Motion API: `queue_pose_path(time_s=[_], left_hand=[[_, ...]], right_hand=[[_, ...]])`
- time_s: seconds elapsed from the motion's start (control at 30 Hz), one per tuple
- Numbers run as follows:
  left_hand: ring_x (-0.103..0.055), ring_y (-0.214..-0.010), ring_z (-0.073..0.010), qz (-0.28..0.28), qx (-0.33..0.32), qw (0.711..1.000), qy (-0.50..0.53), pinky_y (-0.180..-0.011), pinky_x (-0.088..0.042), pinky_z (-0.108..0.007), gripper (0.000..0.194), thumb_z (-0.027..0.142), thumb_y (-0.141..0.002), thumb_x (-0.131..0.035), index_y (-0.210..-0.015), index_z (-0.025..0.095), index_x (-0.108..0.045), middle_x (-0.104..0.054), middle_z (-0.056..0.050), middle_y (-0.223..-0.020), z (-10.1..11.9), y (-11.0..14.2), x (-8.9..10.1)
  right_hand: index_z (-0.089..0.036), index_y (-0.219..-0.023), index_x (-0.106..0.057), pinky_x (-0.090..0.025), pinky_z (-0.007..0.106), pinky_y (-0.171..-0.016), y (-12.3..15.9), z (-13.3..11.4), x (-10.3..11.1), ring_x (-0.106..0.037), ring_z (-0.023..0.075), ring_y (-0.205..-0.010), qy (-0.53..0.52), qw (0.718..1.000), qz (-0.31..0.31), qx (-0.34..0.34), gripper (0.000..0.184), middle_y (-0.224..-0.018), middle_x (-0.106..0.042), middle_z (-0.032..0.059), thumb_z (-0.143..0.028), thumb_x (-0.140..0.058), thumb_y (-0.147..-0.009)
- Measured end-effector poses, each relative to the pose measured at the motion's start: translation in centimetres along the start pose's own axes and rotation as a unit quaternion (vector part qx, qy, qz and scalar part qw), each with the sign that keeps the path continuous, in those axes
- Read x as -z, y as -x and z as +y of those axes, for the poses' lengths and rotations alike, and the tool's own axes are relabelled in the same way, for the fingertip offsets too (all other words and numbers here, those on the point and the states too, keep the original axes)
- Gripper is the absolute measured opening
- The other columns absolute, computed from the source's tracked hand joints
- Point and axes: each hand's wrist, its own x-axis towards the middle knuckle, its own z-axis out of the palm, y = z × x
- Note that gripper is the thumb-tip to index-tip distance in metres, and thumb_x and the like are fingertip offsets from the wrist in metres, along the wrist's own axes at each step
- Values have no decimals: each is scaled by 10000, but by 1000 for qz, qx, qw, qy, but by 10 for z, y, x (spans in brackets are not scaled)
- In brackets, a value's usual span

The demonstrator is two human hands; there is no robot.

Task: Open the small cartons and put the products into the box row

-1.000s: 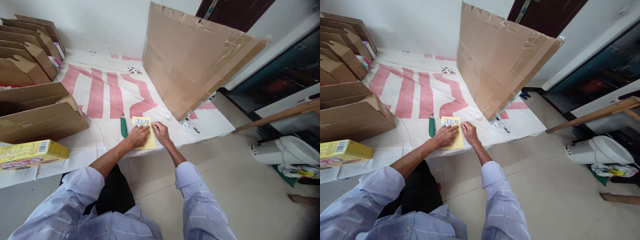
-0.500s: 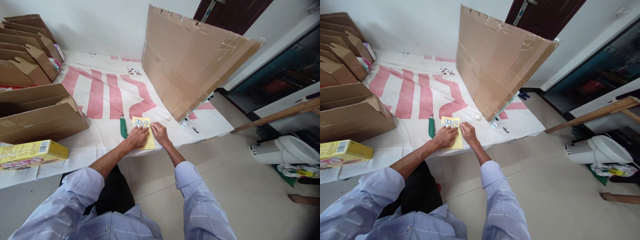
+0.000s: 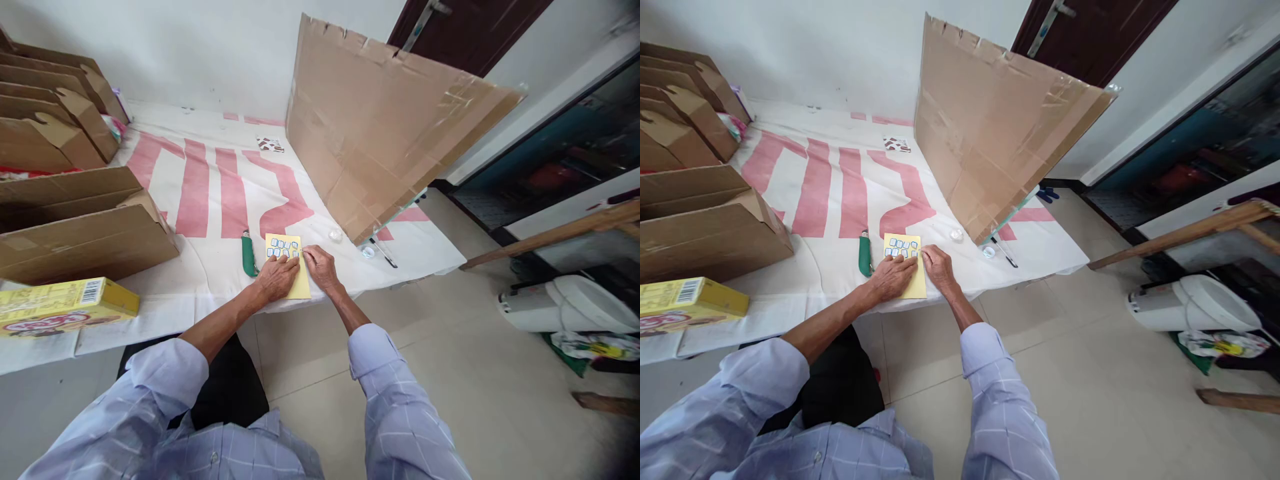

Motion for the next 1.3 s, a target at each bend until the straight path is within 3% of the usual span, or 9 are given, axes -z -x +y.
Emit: queue_pose_path(time_s=[0.17, 0.4, 1.3], left_hand=[[-626, -1170, -309, 23, 0, 1000, -8, -863, -474, -465, 283, 171, -1090, -475, -1302, 168, -663, -592, -143, -1630, 0, 13, -6], [-601, -1190, -320, 34, -4, 999, 10, -887, -488, -468, 183, 279, -1114, -516, -1151, 193, -674, -695, -146, -1398, 2, 29, -9], [-577, -1230, -312, 40, -2, 999, 17, -918, -477, -470, 231, 287, -1112, -498, -1221, 185, -673, -660, -140, -1476, 0, 30, -12]], right_hand=[[-232, -1080, -755, -612, 349, -928, 0, 2, 0, -752, 226, -993, -2, 1000, 12, 9, 250, -1076, -807, 100, -298, -520, -1138], [-223, -1111, -771, -621, 373, -963, 0, 4, -1, -763, 238, -1041, -6, 1000, 11, 24, 251, -1113, -813, 114, -259, -523, -1128], [-229, -1051, -828, -651, 454, -929, -3, 8, 6, -754, 268, -1016, 63, 989, -70, 115, 248, -1133, -838, 119, -191, -588, -1094]])
